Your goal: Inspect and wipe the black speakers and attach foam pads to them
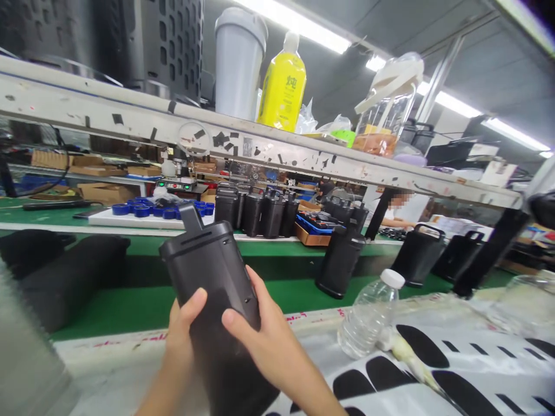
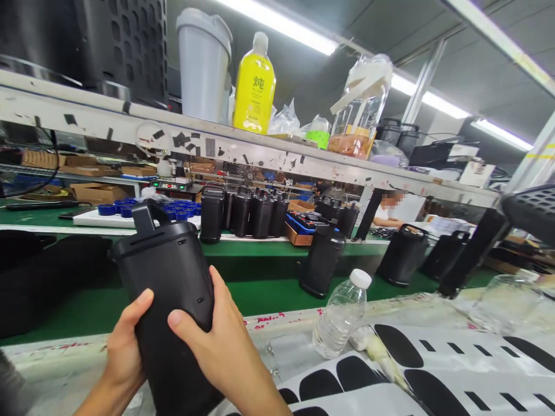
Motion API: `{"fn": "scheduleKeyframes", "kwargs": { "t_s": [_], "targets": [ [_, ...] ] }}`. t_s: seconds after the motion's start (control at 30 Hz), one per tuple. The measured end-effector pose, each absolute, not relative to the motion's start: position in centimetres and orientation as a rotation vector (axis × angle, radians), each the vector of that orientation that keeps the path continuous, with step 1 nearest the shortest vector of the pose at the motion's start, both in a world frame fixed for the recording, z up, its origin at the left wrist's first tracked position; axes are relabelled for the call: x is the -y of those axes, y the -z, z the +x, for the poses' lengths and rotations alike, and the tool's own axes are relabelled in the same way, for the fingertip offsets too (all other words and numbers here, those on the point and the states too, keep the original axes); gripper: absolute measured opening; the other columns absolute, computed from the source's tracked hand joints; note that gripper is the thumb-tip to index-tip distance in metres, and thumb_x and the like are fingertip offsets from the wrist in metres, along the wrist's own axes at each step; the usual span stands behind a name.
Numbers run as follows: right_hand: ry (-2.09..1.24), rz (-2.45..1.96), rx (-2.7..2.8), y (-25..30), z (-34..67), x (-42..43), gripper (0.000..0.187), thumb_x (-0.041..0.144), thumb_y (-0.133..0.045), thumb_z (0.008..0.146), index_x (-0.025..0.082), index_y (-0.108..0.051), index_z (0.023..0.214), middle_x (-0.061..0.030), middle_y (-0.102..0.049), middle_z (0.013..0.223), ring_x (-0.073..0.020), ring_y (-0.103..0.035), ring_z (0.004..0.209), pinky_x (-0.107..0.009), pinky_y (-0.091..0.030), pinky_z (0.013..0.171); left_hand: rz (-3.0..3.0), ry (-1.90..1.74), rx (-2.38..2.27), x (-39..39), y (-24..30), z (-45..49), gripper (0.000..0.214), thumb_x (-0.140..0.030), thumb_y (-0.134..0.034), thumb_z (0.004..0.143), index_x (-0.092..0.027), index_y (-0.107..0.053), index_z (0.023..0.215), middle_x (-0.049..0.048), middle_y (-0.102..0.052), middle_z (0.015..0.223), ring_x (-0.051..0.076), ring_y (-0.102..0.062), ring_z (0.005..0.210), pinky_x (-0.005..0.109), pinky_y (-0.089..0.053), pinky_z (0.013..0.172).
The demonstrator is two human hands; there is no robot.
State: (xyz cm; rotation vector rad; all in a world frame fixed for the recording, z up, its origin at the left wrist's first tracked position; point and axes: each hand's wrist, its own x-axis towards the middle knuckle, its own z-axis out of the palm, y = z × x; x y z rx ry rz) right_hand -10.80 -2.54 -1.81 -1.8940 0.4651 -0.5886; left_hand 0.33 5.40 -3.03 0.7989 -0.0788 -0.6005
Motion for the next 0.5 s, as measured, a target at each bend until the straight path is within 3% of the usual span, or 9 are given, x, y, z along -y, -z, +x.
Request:
{"fn": "scheduleKeyframes", "kwargs": {
  "t_s": [0.17,0.37,0.43,0.5],
  "targets": [
    [0.643,-1.889,-0.423,2.0,-11.1,2.4,0.068,0.065,-0.033,0.097,0.03,-0.026,0.155,0.0009,-0.028,0.157,-0.0194,-0.025,0.148,-0.042,-0.02,0.126,0.855,0.593,0.13,-5.4,3.2,-0.2,0.085,-0.057,-0.092,0.03,-0.017,-0.063,0.1,0.0015,-0.065,0.074,0.017,-0.063,0.061,0.02,-0.057,0.056],
    [0.671,-1.892,-0.292,1.2,-11.2,2.5,0.079,0.053,-0.073,0.079,0.035,-0.036,0.147,0.0011,-0.05,0.14,-0.0195,-0.051,0.128,-0.035,-0.046,0.108,1.025,0.325,0.406,-5.7,2.9,0.2,0.079,-0.059,-0.083,0.048,-0.015,-0.059,0.109,0.005,-0.065,0.086,0.023,-0.066,0.072,0.025,-0.057,0.057],
    [0.732,-1.85,-0.243,1.1,-11.3,2.6,0.082,0.057,-0.069,0.082,0.034,-0.03,0.15,0.0013,-0.046,0.145,-0.0165,-0.048,0.132,-0.033,-0.042,0.113,1.099,0.169,0.526,-5.8,2.8,0.0,0.076,-0.052,-0.084,0.046,-0.015,-0.058,0.108,0.005,-0.064,0.087,0.023,-0.065,0.077,0.025,-0.057,0.062],
    [0.85,-1.827,-0.212,1.0,-11.7,2.6,0.091,0.063,-0.065,0.083,0.036,-0.017,0.155,0.0029,-0.033,0.154,-0.0138,-0.035,0.143,-0.03,-0.032,0.121,1.166,0.015,0.614,-5.8,3.3,-0.7,0.078,-0.048,-0.084,0.043,-0.015,-0.055,0.107,0.0052,-0.063,0.091,0.022,-0.064,0.081,0.026,-0.056,0.068]
  ]
}}
